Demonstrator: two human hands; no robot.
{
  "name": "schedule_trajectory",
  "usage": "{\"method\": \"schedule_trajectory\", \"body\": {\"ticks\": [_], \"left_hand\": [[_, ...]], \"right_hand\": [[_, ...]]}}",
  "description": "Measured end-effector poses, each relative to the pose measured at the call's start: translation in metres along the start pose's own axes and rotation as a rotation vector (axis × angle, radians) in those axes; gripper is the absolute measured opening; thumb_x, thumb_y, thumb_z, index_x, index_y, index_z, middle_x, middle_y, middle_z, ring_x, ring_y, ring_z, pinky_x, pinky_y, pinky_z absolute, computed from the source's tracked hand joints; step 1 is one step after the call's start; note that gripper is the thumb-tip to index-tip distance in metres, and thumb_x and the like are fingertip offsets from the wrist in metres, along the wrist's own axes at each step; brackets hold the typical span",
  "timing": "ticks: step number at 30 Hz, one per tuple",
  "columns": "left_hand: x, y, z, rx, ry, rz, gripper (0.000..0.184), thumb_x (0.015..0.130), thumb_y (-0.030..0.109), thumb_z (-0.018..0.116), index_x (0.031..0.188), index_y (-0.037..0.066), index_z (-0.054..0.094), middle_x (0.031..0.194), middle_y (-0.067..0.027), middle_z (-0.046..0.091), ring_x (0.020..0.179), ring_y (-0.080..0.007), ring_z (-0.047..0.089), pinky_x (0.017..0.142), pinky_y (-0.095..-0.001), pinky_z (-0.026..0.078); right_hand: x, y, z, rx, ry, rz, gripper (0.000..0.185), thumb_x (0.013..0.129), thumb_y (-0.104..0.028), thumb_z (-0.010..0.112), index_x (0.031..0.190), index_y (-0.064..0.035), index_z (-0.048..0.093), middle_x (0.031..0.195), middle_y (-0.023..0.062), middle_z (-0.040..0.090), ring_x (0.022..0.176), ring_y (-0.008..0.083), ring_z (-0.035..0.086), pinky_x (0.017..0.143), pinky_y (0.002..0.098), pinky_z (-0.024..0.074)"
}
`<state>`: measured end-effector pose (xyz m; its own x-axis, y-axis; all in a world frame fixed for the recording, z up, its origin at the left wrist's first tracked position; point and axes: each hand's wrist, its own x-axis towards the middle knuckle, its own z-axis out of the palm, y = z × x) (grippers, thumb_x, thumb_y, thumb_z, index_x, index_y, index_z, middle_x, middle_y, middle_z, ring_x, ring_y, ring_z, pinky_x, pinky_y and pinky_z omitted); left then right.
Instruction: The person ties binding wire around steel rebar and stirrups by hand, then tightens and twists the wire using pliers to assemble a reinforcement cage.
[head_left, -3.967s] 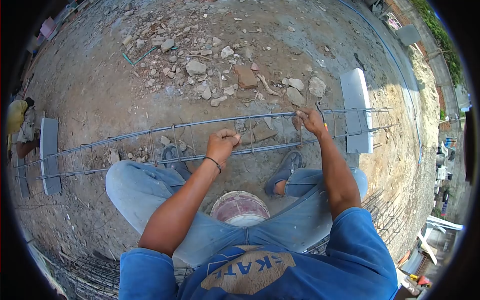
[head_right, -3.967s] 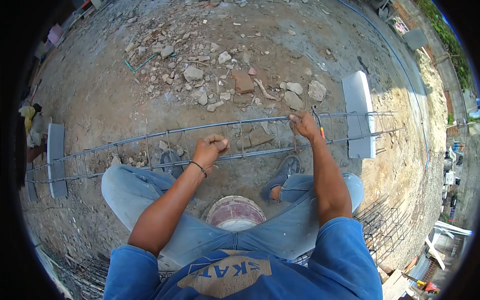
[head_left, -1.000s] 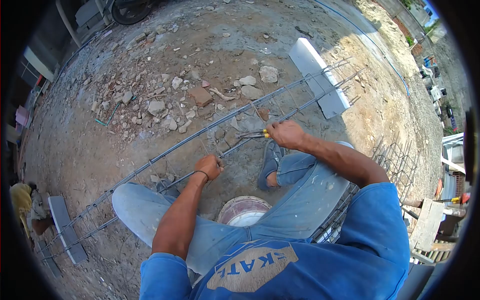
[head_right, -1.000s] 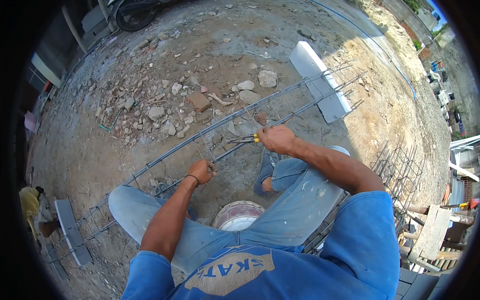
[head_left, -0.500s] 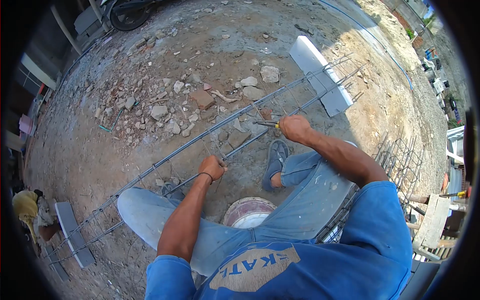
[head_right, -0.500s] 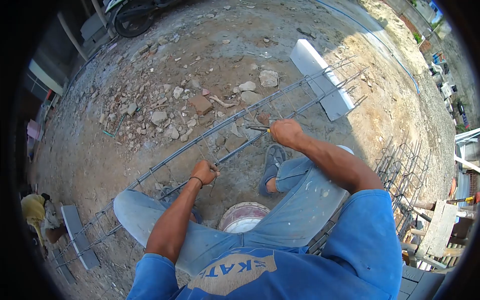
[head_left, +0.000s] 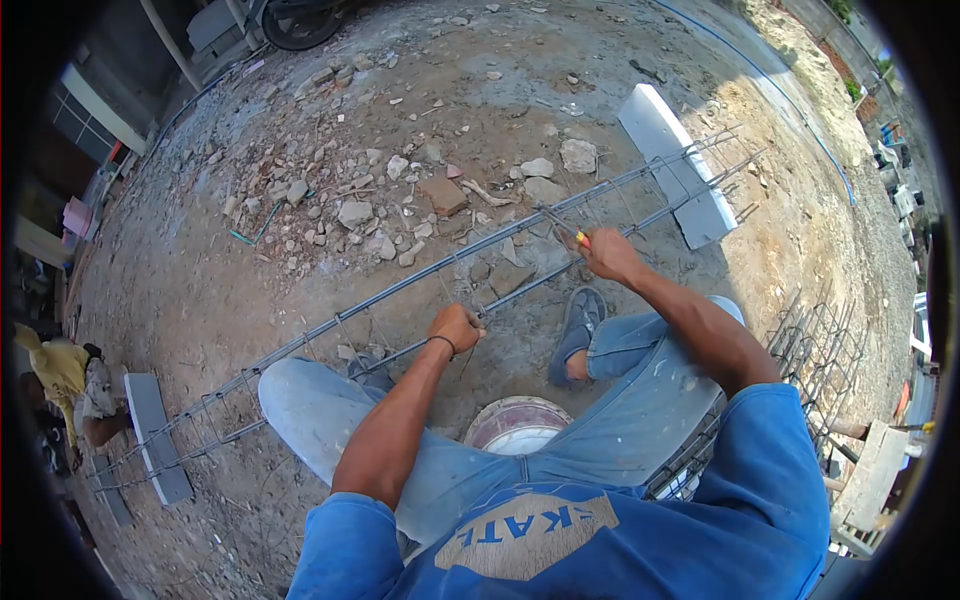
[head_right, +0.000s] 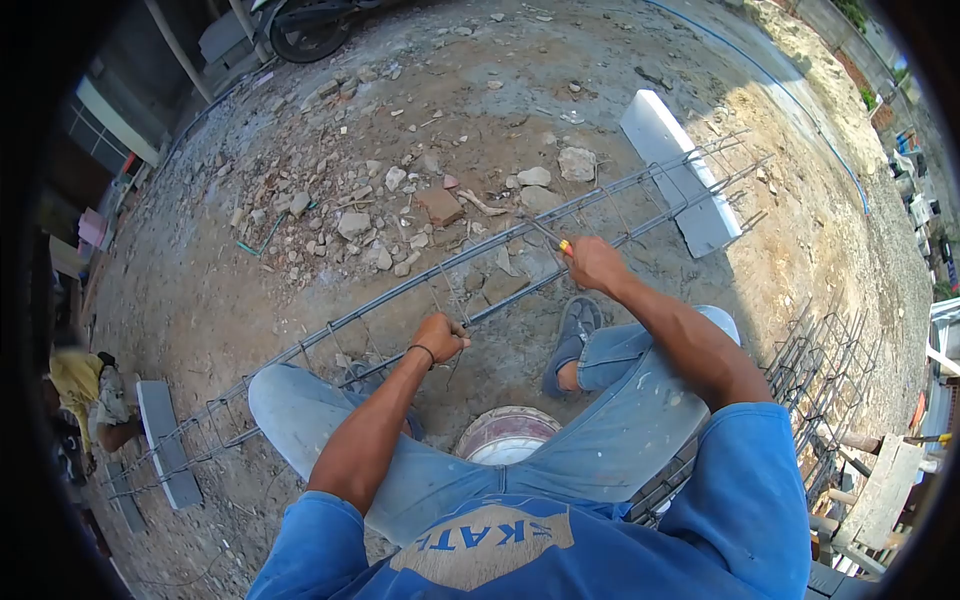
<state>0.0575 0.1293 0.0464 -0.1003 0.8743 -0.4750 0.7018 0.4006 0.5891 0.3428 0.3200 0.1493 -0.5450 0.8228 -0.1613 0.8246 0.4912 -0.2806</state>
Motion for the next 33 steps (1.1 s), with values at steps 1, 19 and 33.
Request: {"method": "schedule_trajectory", "body": {"ticks": [1,19,33], "left_hand": [[-0.002,0.001,0.000,0.001,-0.006,0.019,0.019,0.073,0.024,0.081,0.088,0.011,0.080,0.088,-0.0150,0.074,0.082,-0.0304,0.071,0.080,-0.0379,0.054],[-0.029,0.002,-0.056,-1.551,0.191,-0.281,0.010,0.094,0.018,0.069,0.099,0.010,0.068,0.091,-0.0019,0.068,0.085,-0.0156,0.066,0.083,-0.0333,0.055],[-0.010,0.001,-0.026,-1.504,0.199,-0.254,0.029,0.098,0.024,0.063,0.115,0.000,0.061,0.108,-0.0111,0.067,0.096,-0.0220,0.066,0.088,-0.0385,0.056]], "right_hand": [[0.004,0.000,0.003,0.008,-0.003,-0.004,0.038,0.094,-0.035,0.058,0.090,0.0025,0.063,0.088,0.0261,0.069,0.085,0.0443,0.066,0.076,0.0514,0.0517],[0.001,-0.117,0.023,0.550,-0.054,-0.102,0.028,0.091,-0.024,0.066,0.090,0.0041,0.067,0.081,0.0197,0.067,0.080,0.0316,0.068,0.071,0.0427,0.0507],[-0.032,-0.167,0.082,0.903,-0.266,0.206,0.015,0.090,-0.007,0.061,0.081,0.0013,0.071,0.063,0.0073,0.061,0.059,0.0168,0.056,0.055,0.0364,0.0425]]}}
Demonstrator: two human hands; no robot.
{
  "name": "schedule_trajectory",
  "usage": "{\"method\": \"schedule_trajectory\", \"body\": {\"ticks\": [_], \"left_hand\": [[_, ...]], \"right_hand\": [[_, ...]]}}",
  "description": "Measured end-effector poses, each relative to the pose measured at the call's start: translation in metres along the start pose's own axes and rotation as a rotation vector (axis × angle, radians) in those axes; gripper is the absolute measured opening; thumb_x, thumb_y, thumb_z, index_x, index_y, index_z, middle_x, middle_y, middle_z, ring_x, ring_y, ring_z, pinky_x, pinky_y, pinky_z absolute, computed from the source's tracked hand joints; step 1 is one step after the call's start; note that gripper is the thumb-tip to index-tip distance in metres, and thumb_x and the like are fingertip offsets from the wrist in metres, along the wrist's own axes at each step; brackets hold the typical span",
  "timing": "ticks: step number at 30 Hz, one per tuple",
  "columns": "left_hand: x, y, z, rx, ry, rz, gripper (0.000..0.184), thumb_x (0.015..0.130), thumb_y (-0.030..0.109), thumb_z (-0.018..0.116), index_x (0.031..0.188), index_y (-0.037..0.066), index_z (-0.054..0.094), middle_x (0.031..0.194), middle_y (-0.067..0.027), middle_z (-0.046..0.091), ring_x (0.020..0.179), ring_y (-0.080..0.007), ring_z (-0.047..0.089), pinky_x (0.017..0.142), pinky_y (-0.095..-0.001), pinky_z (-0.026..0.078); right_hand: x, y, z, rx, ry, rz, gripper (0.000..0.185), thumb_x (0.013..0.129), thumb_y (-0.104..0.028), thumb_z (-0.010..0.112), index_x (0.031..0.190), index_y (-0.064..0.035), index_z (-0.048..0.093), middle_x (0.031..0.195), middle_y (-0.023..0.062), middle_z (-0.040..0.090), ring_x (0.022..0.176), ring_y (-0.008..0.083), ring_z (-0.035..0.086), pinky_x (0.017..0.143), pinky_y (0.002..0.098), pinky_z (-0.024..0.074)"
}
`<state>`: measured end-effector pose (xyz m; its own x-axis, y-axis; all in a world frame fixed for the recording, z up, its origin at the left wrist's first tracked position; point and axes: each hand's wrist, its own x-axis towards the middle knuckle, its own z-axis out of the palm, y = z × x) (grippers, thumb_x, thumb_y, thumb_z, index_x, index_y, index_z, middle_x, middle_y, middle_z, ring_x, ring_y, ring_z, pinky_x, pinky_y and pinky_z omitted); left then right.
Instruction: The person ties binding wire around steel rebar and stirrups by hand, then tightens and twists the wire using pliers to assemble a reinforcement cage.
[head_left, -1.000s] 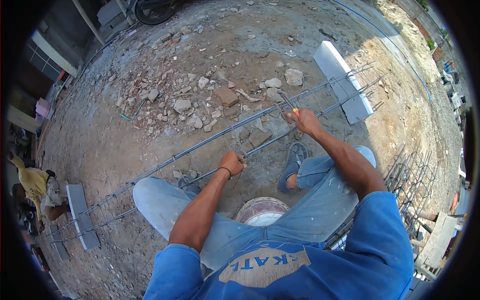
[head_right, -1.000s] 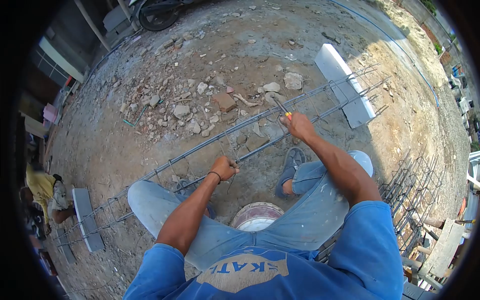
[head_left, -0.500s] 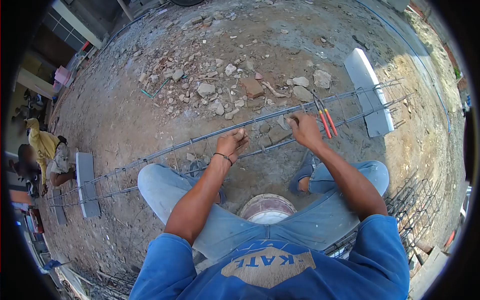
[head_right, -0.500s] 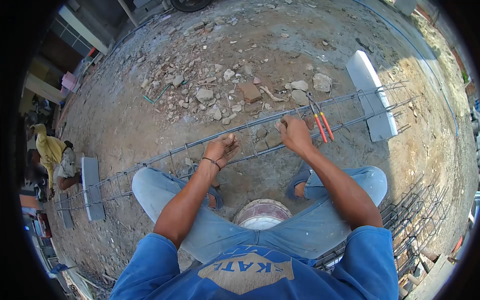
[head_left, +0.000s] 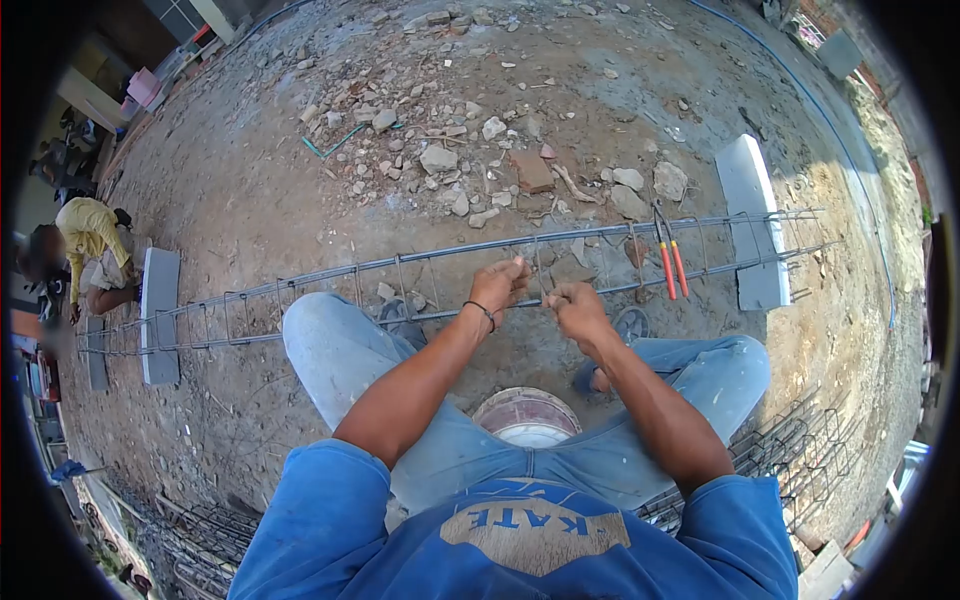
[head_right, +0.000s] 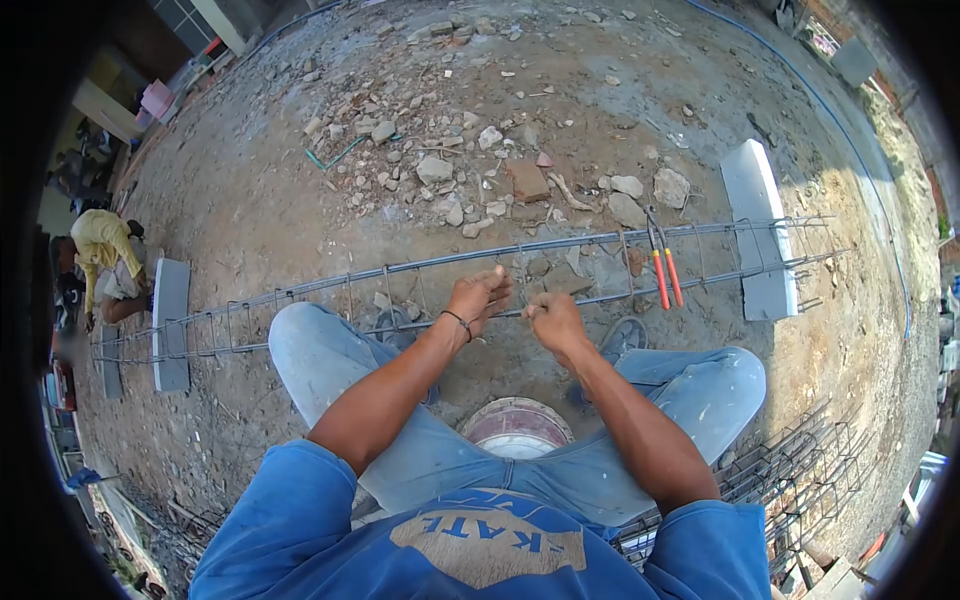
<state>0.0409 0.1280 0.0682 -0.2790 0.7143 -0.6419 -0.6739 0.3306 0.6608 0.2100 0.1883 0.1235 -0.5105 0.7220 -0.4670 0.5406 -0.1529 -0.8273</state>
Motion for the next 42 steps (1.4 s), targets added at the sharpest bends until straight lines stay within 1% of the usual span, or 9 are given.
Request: {"method": "schedule_trajectory", "body": {"ticks": [4,8,13,16,22,27,30,35,42], "left_hand": [[0.013,0.001,-0.007,-0.188,0.181,-0.084,0.038,0.102,0.021,0.053,0.126,-0.008,0.050,0.129,-0.0217,0.059,0.118,-0.0316,0.060,0.103,-0.0445,0.050],[0.037,-0.005,-0.003,-0.308,0.213,-0.104,0.036,0.103,0.018,0.049,0.127,-0.009,0.049,0.136,-0.0238,0.055,0.124,-0.0361,0.057,0.108,-0.0484,0.045],[0.060,-0.005,0.007,-0.431,0.130,-0.057,0.022,0.100,0.015,0.054,0.117,0.001,0.059,0.117,-0.0145,0.065,0.109,-0.0264,0.063,0.094,-0.0437,0.051],[0.077,0.001,0.009,-0.569,0.201,-0.145,0.015,0.096,0.015,0.064,0.105,0.003,0.062,0.099,-0.0076,0.066,0.091,-0.0223,0.066,0.077,-0.0371,0.055],[0.101,0.001,0.008,-0.626,0.238,-0.203,0.013,0.093,0.018,0.068,0.095,0.006,0.064,0.087,-0.0044,0.063,0.083,-0.0182,0.064,0.068,-0.0347,0.053],[0.109,-0.002,0.007,-0.673,0.238,-0.206,0.008,0.093,0.015,0.067,0.093,0.008,0.065,0.084,-0.0058,0.064,0.076,-0.0176,0.062,0.067,-0.0343,0.053],[0.106,0.001,0.013,-0.691,0.273,-0.190,0.007,0.095,0.014,0.064,0.092,0.008,0.065,0.083,-0.0071,0.064,0.075,-0.0174,0.062,0.068,-0.0336,0.054],[0.108,-0.001,0.020,-0.715,0.328,-0.113,0.010,0.094,0.013,0.062,0.090,0.004,0.064,0.083,-0.0068,0.063,0.077,-0.0176,0.062,0.073,-0.0303,0.056],[0.113,0.000,0.012,-0.614,0.247,-0.186,0.008,0.094,0.012,0.063,0.087,0.006,0.064,0.076,-0.0057,0.062,0.064,-0.0171,0.060,0.059,-0.0280,0.054]], "right_hand": [[0.004,-0.002,0.015,0.013,-0.055,0.121,0.017,0.096,-0.009,0.057,0.087,0.0010,0.067,0.063,0.0022,0.054,0.049,0.0120,0.046,0.042,0.0307,0.0350],[0.051,0.028,0.038,0.135,0.061,0.198,0.020,0.092,-0.009,0.061,0.077,0.0014,0.068,0.062,0.0094,0.061,0.045,0.0175,0.051,0.039,0.0370,0.0345],[0.076,0.010,0.046,0.131,0.095,0.178,0.021,0.097,-0.010,0.058,0.078,-0.0024,0.061,0.060,0.0045,0.055,0.043,0.0148,0.044,0.038,0.0323,0.0331],[0.095,0.016,0.054,0.129,0.179,0.143,0.021,0.095,-0.009,0.061,0.076,-0.0014,0.062,0.059,0.0055,0.056,0.042,0.0158,0.046,0.037,0.0336,0.0332],[0.103,0.003,0.051,-0.145,0.287,0.085,0.021,0.084,-0.005,0.067,0.064,0.0007,0.062,0.059,0.0102,0.062,0.045,0.0171,0.056,0.040,0.0355,0.0390],[0.075,-0.017,0.034,-0.652,0.214,-0.252,0.012,0.073,-0.006,0.066,0.069,0.0054,0.067,0.072,0.0285,0.066,0.068,0.0435,0.068,0.064,0.0495,0.0535],[0.077,-0.016,0.039,-0.630,0.232,-0.181,0.014,0.073,-0.008,0.065,0.072,0.0057,0.068,0.080,0.0332,0.065,0.081,0.0509,0.065,0.076,0.0528,0.0528],[0.078,-0.034,0.041,-0.648,0.226,-0.126,0.018,0.075,-0.010,0.067,0.079,0.0068,0.070,0.086,0.0349,0.065,0.085,0.0495,0.066,0.078,0.0523,0.0535],[0.091,-0.027,0.037,-0.598,0.241,-0.101,0.019,0.076,-0.014,0.069,0.078,0.0046,0.071,0.083,0.0334,0.065,0.085,0.0479,0.066,0.077,0.0521,0.0528]]}}
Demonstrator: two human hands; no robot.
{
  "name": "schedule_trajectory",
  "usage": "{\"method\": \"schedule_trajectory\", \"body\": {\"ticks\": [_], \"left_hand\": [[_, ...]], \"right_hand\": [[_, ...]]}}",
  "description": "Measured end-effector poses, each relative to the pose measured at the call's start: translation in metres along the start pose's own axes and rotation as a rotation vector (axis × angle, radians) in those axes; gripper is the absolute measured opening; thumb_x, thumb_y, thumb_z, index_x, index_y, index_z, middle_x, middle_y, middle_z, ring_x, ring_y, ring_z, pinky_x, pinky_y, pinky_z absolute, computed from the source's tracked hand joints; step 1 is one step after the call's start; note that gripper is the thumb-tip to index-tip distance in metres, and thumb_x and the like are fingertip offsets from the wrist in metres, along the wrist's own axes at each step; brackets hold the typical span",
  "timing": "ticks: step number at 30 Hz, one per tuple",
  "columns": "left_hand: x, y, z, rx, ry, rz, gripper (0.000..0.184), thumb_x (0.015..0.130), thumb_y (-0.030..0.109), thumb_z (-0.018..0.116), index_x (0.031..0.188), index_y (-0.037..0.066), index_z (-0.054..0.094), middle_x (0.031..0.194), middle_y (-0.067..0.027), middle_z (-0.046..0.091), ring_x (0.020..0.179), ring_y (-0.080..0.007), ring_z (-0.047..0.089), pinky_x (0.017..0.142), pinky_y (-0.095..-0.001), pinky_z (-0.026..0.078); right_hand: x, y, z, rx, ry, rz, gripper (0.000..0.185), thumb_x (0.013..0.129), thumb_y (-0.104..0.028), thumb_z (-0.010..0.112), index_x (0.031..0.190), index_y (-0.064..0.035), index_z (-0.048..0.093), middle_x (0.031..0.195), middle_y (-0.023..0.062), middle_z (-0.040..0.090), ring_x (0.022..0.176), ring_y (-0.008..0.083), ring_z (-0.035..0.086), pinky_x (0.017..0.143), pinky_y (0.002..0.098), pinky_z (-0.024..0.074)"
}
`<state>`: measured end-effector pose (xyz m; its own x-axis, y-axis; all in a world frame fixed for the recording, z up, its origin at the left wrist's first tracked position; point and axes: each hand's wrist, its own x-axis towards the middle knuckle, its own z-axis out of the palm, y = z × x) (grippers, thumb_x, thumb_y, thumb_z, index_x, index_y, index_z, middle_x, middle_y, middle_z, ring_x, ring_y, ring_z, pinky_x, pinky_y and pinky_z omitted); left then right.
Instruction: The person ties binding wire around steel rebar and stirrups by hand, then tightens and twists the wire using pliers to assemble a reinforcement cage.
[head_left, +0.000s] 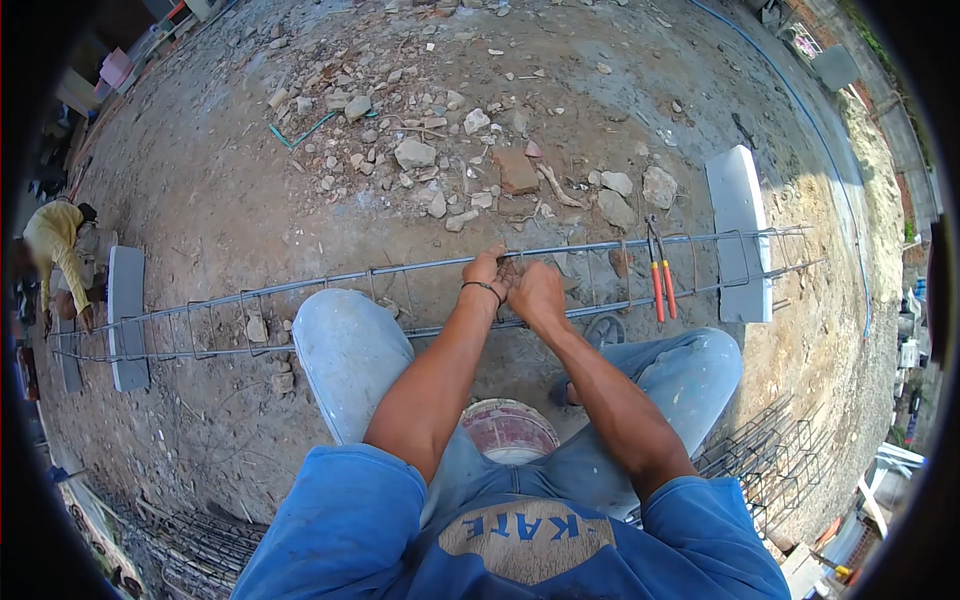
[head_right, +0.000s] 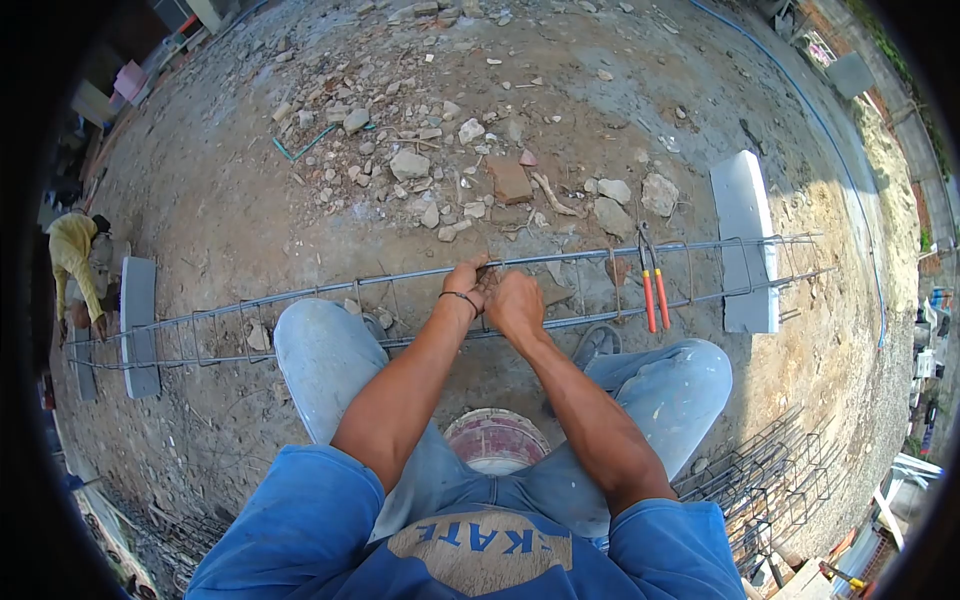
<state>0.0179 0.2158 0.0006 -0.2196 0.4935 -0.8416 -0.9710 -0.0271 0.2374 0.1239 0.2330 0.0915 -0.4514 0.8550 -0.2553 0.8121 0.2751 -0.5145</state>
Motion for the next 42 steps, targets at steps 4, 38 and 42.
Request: {"method": "schedule_trajectory", "body": {"ticks": [4,38,42], "left_hand": [[0.000,0.000,-0.002,-0.020,0.015,-0.026,0.007,0.092,0.011,0.067,0.096,0.006,0.068,0.078,-0.0042,0.062,0.062,-0.0153,0.060,0.053,-0.0263,0.051],[-0.044,-0.032,0.021,0.091,0.013,0.393,0.021,0.081,-0.007,0.071,0.101,-0.006,0.067,0.092,-0.0099,0.069,0.075,-0.0176,0.067,0.064,-0.0284,0.054],[-0.038,-0.034,0.021,0.105,0.008,0.446,0.021,0.079,-0.007,0.069,0.100,-0.007,0.067,0.090,-0.0093,0.069,0.074,-0.0178,0.068,0.063,-0.0280,0.054]], "right_hand": [[0.006,-0.008,-0.019,-0.082,0.029,0.037,0.018,0.075,-0.015,0.070,0.079,0.0029,0.071,0.081,0.0307,0.066,0.084,0.0458,0.067,0.075,0.0511,0.0528],[0.114,-0.007,-0.024,0.304,-0.425,-0.101,0.024,0.082,-0.023,0.077,0.093,-0.0014,0.077,0.073,0.0126,0.071,0.071,0.0235,0.067,0.072,0.0384,0.0518],[0.117,-0.010,-0.016,0.176,-0.377,-0.222,0.020,0.082,-0.020,0.077,0.087,-0.0011,0.075,0.073,0.0131,0.069,0.069,0.0259,0.064,0.065,0.0414,0.0495]]}}
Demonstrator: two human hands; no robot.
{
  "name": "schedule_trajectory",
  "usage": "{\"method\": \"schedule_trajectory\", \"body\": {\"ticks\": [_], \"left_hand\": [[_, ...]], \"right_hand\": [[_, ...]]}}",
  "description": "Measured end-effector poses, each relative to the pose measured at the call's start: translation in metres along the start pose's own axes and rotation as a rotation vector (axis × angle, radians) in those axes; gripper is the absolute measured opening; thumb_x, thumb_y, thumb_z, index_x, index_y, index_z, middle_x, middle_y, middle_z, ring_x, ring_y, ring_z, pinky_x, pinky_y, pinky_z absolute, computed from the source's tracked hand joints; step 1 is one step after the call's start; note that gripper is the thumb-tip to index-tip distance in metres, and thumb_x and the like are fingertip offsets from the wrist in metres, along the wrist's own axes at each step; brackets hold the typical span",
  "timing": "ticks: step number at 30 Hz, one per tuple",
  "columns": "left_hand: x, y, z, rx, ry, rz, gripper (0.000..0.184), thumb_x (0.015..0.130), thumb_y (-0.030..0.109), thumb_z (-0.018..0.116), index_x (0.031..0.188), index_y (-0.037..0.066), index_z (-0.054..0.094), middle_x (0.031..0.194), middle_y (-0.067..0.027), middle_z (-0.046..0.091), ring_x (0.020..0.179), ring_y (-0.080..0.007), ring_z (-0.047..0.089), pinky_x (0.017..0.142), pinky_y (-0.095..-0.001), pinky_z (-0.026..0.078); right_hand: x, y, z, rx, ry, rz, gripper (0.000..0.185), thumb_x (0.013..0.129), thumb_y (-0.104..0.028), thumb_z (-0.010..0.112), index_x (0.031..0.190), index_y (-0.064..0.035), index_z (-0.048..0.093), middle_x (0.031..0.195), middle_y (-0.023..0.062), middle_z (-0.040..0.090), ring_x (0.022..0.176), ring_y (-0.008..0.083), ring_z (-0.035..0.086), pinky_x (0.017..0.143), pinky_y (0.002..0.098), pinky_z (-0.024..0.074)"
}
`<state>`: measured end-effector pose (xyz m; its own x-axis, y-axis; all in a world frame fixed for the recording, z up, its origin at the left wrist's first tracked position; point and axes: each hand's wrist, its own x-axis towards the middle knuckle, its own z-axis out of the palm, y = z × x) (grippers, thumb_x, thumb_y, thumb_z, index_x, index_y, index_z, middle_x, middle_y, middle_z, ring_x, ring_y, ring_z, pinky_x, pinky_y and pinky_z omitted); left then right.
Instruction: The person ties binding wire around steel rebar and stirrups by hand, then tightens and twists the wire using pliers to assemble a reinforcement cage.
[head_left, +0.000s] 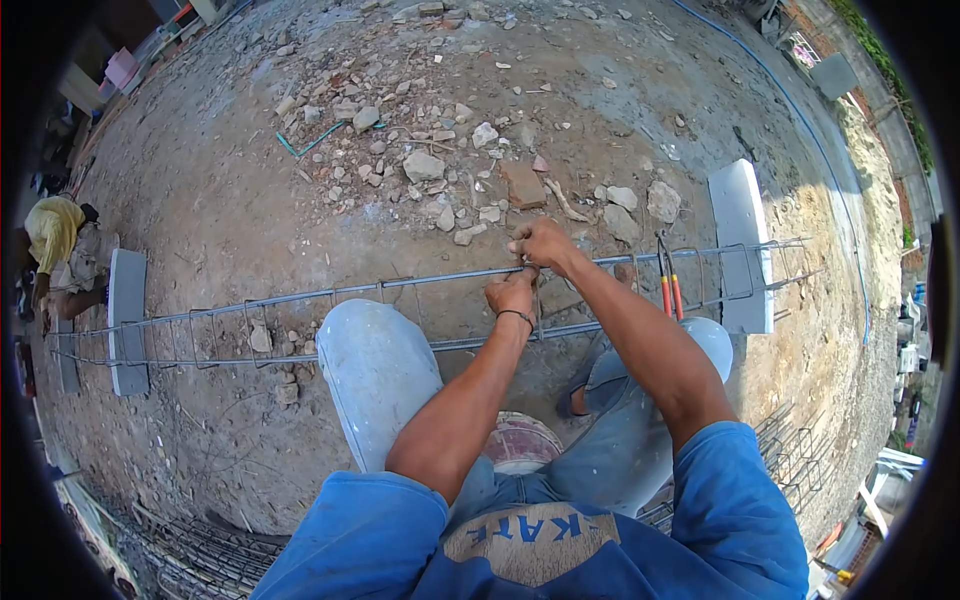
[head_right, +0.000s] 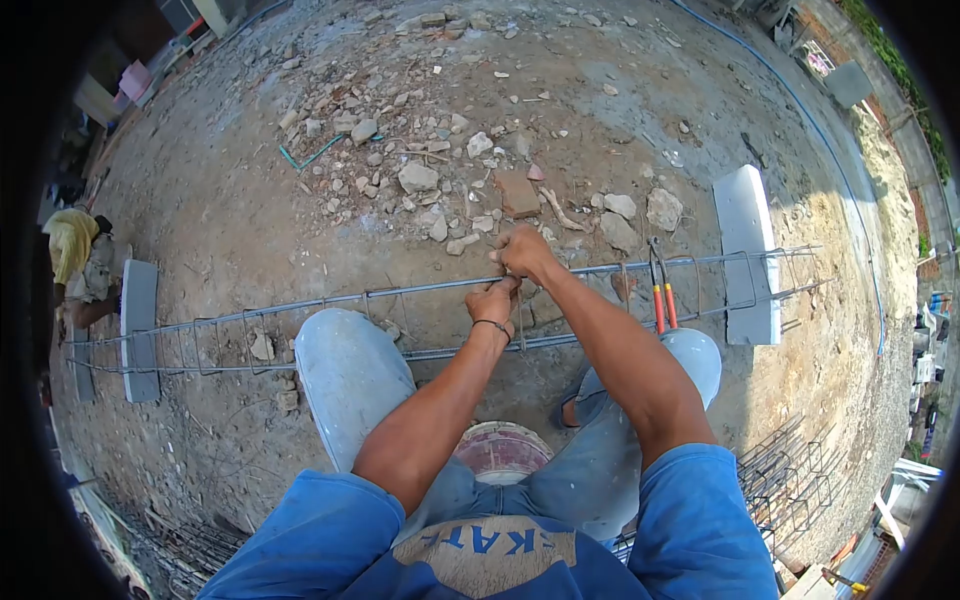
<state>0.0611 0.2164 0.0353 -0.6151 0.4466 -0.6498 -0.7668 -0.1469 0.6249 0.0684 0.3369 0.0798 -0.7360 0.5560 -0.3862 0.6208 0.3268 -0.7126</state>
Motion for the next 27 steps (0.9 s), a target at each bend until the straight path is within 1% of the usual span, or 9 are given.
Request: {"method": "schedule_trajectory", "body": {"ticks": [1,4,8,11,14,20,23,25,27], "left_hand": [[0.000,-0.002,0.000,-0.031,-0.003,0.012,0.021,0.079,-0.008,0.069,0.099,-0.007,0.067,0.090,-0.0091,0.069,0.074,-0.0178,0.068,0.062,-0.0279,0.054],[-0.001,-0.005,0.002,0.016,0.042,0.058,0.020,0.077,-0.008,0.070,0.096,-0.007,0.067,0.088,-0.0093,0.069,0.071,-0.0177,0.067,0.060,-0.0287,0.053],[-0.002,-0.009,0.006,0.038,0.083,0.074,0.016,0.075,-0.008,0.071,0.091,-0.007,0.067,0.083,-0.0098,0.069,0.068,-0.0173,0.066,0.059,-0.0295,0.053],[-0.006,-0.007,0.013,0.097,0.136,0.205,0.013,0.074,-0.006,0.073,0.085,-0.006,0.068,0.079,-0.0103,0.069,0.065,-0.0174,0.065,0.058,-0.0303,0.052],[-0.009,-0.005,0.016,0.194,0.166,0.241,0.015,0.073,-0.004,0.076,0.085,-0.007,0.068,0.080,-0.0106,0.069,0.066,-0.0169,0.064,0.059,-0.0309,0.052],[-0.016,0.001,0.014,0.301,0.184,0.165,0.028,0.070,0.004,0.085,0.093,-0.004,0.071,0.087,-0.0107,0.074,0.075,-0.0162,0.067,0.067,-0.0321,0.052],[-0.027,0.003,0.015,0.258,0.140,0.180,0.023,0.076,-0.006,0.074,0.096,-0.009,0.063,0.090,-0.0165,0.069,0.078,-0.0187,0.067,0.065,-0.0307,0.053],[-0.019,-0.006,0.009,0.064,0.005,0.176,0.028,0.079,-0.012,0.069,0.102,-0.009,0.056,0.098,-0.0192,0.068,0.084,-0.0221,0.068,0.070,-0.0316,0.057],[-0.018,-0.010,0.006,0.041,0.001,0.144,0.029,0.079,-0.014,0.068,0.104,-0.008,0.054,0.101,-0.0191,0.067,0.085,-0.0229,0.068,0.072,-0.0324,0.058]], "right_hand": [[-0.001,0.003,-0.002,-0.160,0.034,-0.071,0.021,0.081,-0.023,0.077,0.084,-0.0021,0.074,0.073,0.0152,0.069,0.068,0.0285,0.064,0.066,0.0422,0.0495],[-0.005,0.006,-0.006,-0.284,0.121,-0.150,0.021,0.080,-0.024,0.076,0.080,-0.0025,0.073,0.074,0.0198,0.068,0.070,0.0344,0.066,0.067,0.0434,0.0494],[-0.022,0.004,-0.007,-0.264,0.194,-0.169,0.020,0.080,-0.022,0.074,0.079,-0.0014,0.071,0.075,0.0216,0.067,0.071,0.0374,0.066,0.067,0.0458,0.0490],[-0.034,0.000,-0.008,-0.170,0.251,-0.113,0.019,0.081,-0.020,0.073,0.081,-0.0011,0.070,0.075,0.0219,0.067,0.072,0.0378,0.065,0.068,0.0466,0.0486],[-0.045,0.001,-0.010,-0.151,0.317,-0.168,0.018,0.082,-0.018,0.073,0.081,0.0000,0.069,0.077,0.0244,0.066,0.077,0.0455,0.064,0.069,0.0489,0.0486],[-0.062,-0.008,-0.010,-0.052,0.337,-0.102,0.016,0.083,-0.017,0.072,0.086,-0.0009,0.070,0.082,0.0218,0.068,0.081,0.0411,0.066,0.073,0.0472,0.0491],[-0.055,0.003,-0.008,-0.071,0.311,-0.098,0.016,0.084,-0.016,0.071,0.088,-0.0004,0.070,0.083,0.0217,0.069,0.081,0.0401,0.066,0.073,0.0464,0.0496],[-0.051,0.010,-0.005,-0.081,0.341,-0.135,0.015,0.087,-0.014,0.068,0.085,0.0006,0.069,0.074,0.0155,0.069,0.068,0.0258,0.066,0.065,0.0399,0.0483],[-0.048,0.017,-0.001,-0.020,0.318,-0.139,0.015,0.088,-0.014,0.067,0.085,0.0014,0.069,0.074,0.0150,0.069,0.068,0.0240,0.066,0.065,0.0391,0.0487]]}}
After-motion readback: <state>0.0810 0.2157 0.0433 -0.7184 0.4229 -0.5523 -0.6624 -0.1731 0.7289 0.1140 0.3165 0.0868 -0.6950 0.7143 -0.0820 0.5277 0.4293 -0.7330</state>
